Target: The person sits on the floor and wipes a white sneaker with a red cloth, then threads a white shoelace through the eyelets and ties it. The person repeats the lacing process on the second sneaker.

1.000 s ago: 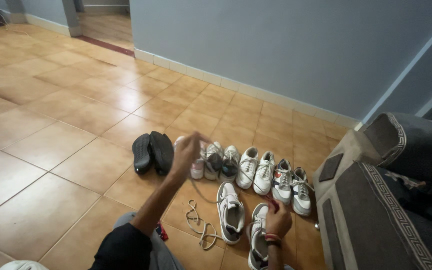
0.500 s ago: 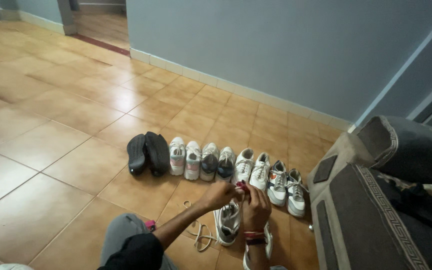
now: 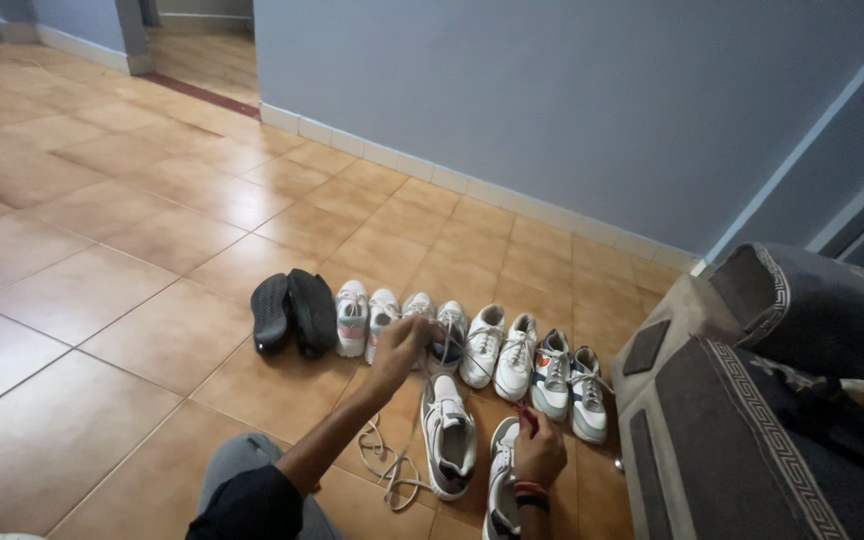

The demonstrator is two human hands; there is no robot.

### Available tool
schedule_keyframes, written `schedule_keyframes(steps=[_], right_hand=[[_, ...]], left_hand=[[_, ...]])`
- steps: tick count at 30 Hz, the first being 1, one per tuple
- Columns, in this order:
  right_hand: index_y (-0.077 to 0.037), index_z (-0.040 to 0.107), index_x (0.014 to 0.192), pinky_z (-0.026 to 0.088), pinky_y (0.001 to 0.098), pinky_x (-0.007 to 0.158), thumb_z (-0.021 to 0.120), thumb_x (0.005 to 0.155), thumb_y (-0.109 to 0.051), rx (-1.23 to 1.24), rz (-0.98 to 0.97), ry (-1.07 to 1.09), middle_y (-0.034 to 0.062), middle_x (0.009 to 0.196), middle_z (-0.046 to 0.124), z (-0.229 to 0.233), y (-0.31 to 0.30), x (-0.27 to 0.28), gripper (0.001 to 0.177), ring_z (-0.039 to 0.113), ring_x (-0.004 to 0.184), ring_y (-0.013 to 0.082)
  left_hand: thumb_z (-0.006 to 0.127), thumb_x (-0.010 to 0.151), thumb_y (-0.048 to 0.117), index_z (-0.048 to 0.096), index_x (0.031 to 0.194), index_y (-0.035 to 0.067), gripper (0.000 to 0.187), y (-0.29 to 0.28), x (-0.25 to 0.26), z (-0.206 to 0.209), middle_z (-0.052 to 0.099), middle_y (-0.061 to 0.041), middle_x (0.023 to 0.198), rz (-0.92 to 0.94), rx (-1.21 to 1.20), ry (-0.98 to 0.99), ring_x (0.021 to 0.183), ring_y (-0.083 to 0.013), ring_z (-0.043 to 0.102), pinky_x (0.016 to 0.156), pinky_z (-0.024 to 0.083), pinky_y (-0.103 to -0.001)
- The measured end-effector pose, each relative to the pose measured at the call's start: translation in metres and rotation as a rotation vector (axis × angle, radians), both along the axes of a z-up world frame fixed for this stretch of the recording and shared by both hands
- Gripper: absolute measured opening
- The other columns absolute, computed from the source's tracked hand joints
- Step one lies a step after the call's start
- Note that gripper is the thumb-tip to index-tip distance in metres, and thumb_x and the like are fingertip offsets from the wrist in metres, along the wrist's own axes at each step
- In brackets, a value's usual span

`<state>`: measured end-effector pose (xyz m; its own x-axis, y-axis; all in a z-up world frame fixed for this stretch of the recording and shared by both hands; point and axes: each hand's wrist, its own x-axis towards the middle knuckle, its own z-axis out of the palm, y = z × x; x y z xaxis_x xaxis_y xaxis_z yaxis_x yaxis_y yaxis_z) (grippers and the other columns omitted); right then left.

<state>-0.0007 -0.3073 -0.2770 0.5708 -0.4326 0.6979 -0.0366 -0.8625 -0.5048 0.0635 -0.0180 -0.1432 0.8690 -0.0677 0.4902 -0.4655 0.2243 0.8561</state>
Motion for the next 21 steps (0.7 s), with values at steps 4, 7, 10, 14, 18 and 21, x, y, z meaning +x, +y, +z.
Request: schedule_keyframes(steps=[4,7,10,14,18,21], right_hand=[[-0.020,0.080,0.102,0.056,0.0471,0.074,0.078,0.087,-0.030,0.054,-0.163,0.100,0.0142,0.092,0.075,-0.011,-0.014,0.000,0.018,0.071,0.085,0.0372],[-0.017,0.080,0.099,0.057,0.0472,0.074,0.079,0.088,-0.035,0.147,-0.142,0.032,0.0160,0.094,0.076,-0.013,-0.040,-0.008,0.022,0.073,0.085,0.0377],[-0.012,0.079,0.105,0.056,0.0467,0.075,0.078,0.092,-0.035,0.141,-0.009,-0.037,0.0170,0.096,0.076,-0.023,-0.047,-0.021,0.027,0.073,0.085,0.0377],[0.000,0.073,0.096,0.056,0.0432,0.075,0.081,0.097,-0.038,0.326,0.083,0.086,0.0200,0.090,0.075,-0.029,-0.018,-0.018,0.039,0.073,0.080,0.0315],[-0.003,0.068,0.118,0.058,0.0394,0.078,0.074,0.097,-0.030,0.497,0.335,0.131,0.0160,0.101,0.076,-0.039,0.031,-0.019,0.034,0.074,0.090,0.0256],[-0.004,0.067,0.125,0.058,0.0386,0.083,0.070,0.098,-0.028,0.447,0.513,0.175,0.0160,0.110,0.075,-0.058,0.073,-0.025,0.036,0.074,0.098,0.0269]], left_hand=[[0.053,0.112,0.025,0.064,0.096,0.004,0.028,0.009,0.008,0.001,0.053,0.004,0.072,0.035,-0.322,0.023,0.057,-0.0044,0.046,0.046,0.036,-0.024],[0.053,0.110,0.025,0.072,0.104,0.005,0.029,0.045,0.018,0.018,0.048,0.008,0.068,0.349,-0.234,-0.007,0.057,-0.0013,0.042,0.047,0.031,-0.022],[0.051,0.111,0.032,0.074,0.108,0.006,0.035,0.072,0.019,0.021,0.045,0.011,0.060,0.184,-0.205,0.020,0.050,-0.0003,0.038,0.044,0.027,-0.021],[0.052,0.112,0.036,0.074,0.116,0.005,0.038,0.069,0.015,-0.004,0.044,0.010,0.065,0.023,-0.007,0.089,0.054,-0.0002,0.039,0.047,0.030,-0.021],[0.049,0.108,0.039,0.071,0.120,0.008,0.039,0.063,0.011,-0.034,0.058,0.003,0.060,-0.026,0.193,0.175,0.048,-0.0035,0.050,0.045,0.039,-0.022],[0.049,0.107,0.040,0.069,0.124,0.011,0.039,0.067,0.003,-0.054,0.062,0.002,0.064,0.096,0.375,0.182,0.052,-0.0043,0.055,0.047,0.045,-0.023]])
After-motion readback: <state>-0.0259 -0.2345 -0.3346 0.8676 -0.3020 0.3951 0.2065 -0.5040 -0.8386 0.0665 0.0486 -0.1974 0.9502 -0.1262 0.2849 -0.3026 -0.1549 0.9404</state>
